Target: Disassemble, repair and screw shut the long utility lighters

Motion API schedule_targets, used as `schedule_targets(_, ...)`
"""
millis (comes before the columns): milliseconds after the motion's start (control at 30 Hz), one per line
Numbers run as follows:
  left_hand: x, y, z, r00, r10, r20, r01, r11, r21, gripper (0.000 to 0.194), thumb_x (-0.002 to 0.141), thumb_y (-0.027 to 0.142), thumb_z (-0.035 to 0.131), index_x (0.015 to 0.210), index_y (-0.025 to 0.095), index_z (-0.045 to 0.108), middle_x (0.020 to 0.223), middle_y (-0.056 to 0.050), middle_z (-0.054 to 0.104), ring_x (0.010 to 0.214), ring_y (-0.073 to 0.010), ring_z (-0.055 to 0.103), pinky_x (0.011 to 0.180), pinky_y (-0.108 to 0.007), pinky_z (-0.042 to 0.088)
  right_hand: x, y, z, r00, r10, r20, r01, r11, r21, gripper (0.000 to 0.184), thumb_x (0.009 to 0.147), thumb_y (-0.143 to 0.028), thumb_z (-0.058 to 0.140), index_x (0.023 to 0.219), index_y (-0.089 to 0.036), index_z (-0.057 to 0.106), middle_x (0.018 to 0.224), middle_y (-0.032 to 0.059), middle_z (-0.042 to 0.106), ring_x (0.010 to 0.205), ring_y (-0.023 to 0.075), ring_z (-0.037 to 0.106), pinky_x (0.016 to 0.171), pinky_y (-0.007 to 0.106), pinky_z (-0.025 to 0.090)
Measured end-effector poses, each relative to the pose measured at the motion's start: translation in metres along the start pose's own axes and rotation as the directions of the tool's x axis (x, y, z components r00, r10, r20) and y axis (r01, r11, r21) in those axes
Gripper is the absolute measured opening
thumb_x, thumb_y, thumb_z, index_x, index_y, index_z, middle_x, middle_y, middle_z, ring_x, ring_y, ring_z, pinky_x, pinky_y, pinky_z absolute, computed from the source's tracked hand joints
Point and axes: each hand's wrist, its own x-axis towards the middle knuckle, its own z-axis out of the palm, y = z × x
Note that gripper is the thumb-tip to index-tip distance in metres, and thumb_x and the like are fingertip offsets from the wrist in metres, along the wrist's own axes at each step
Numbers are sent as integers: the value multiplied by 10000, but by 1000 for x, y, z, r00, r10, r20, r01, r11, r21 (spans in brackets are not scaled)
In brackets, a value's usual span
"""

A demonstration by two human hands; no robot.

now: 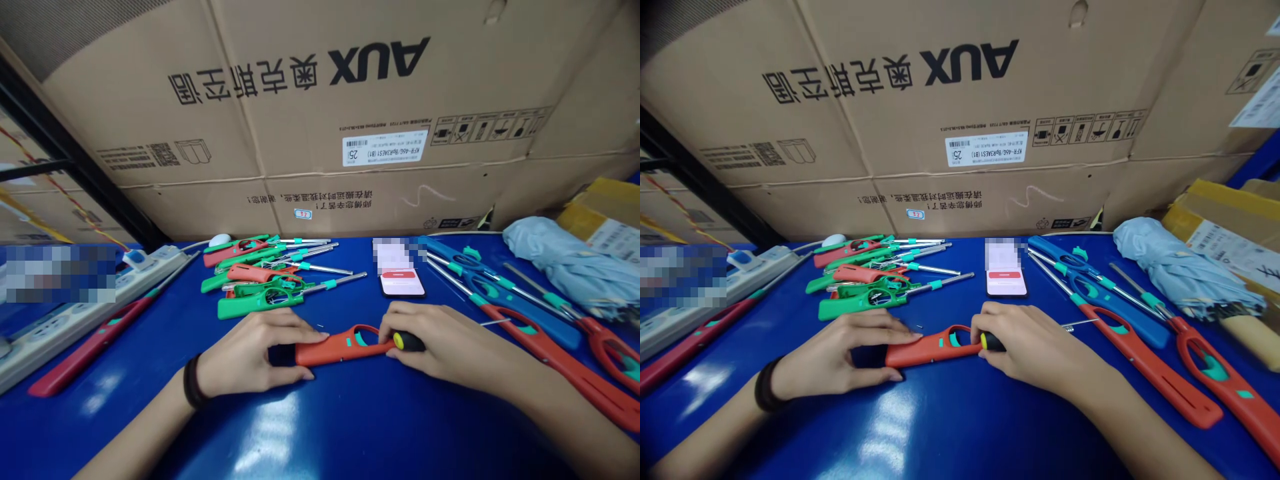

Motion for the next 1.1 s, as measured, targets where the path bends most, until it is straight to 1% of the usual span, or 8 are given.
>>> schedule_targets(133, -3, -1, -4, 1000, -10, 18, 11, 1000, -27, 345, 826, 325, 669, 1164, 256, 643, 1104, -40, 677, 979, -176, 638, 896, -309, 507, 1, 0, 1, 1000, -11, 4, 11, 1000, 11, 51, 858, -226, 601, 875, -270, 620, 870, -31, 613, 744, 158, 591, 608, 252, 368)
schedule_targets(267, -2, -2, -2, 1000, -6, 7, 6, 999, -35, 291, 836, 287, 660, 1126, 260, 667, 1092, -43, 680, 964, -171, 643, 873, -303, 520, 2, 1, 1, 1000, -29, 12, 29, 999, 31, 50, 859, -213, 606, 871, -255, 631, 872, -27, 610, 730, 145, 587, 613, 246, 372)
schedule_targets(500, -2, 4, -3, 999, -17, 40, 12, 993, 120, 258, 850, 291, 639, 1106, 287, 672, 1093, -31, 675, 925, -190, 653, 806, -326, 549, 4, -3, 1, 999, -36, 24, 36, 999, 11, 66, 859, -190, 610, 801, -222, 613, 869, -21, 596, 707, 129, 579, 581, 229, 347)
schedule_targets(633, -3, 8, 7, 995, 88, -41, -72, 952, 297, 246, 856, 260, 599, 1092, 239, 665, 1039, -43, 689, 873, -204, 666, 766, -349, 568, 5, -6, 1, 999, -31, 33, 32, 999, -17, 109, 850, -157, 609, 762, -219, 588, 901, -27, 601, 693, 121, 584, 577, 227, 338)
schedule_targets(767, 0, 7, 24, 939, 289, -184, -157, 841, 518, 245, 863, 217, 562, 1091, 157, 628, 895, -58, 707, 752, -190, 681, 661, -312, 589, 3, -5, 2, 998, -51, 34, 53, 997, -50, 118, 843, -149, 609, 758, -224, 577, 852, -30, 615, 693, 134, 597, 584, 233, 343)
schedule_targets(900, 3, 8, 28, 884, 432, -177, -203, 696, 689, 232, 907, 177, 481, 1099, 108, 590, 777, -56, 696, 693, -186, 684, 608, -295, 593, 3, -9, 4, 996, -87, 2, 86, 989, -120, 108, 868, -170, 581, 772, -216, 564, 780, -21, 643, 696, 159, 616, 566, 244, 336)
schedule_targets(1000, 2, 8, 25, 879, 456, -141, -214, 640, 738, 257, 941, 173, 434, 1148, 69, 545, 761, -60, 690, 675, -166, 680, 625, -272, 591, 5, -14, 6, 994, -105, -28, 96, 971, -221, 88, 817, -201, 657, 797, -210, 572, 749, -9, 655, 645, 173, 612, 522, 257, 301)
schedule_targets(1100, 1, 6, 24, 882, 451, -138, -210, 638, 741, 238, 965, 209, 432, 1128, 69, 535, 751, -51, 685, 662, -154, 674, 614, -254, 582, 7, -16, 10, 985, -163, -65, 133, 934, -330, 94, 796, -205, 681, 825, -206, 592, 708, -1, 633, 605, 175, 588, 498, 269, 270)
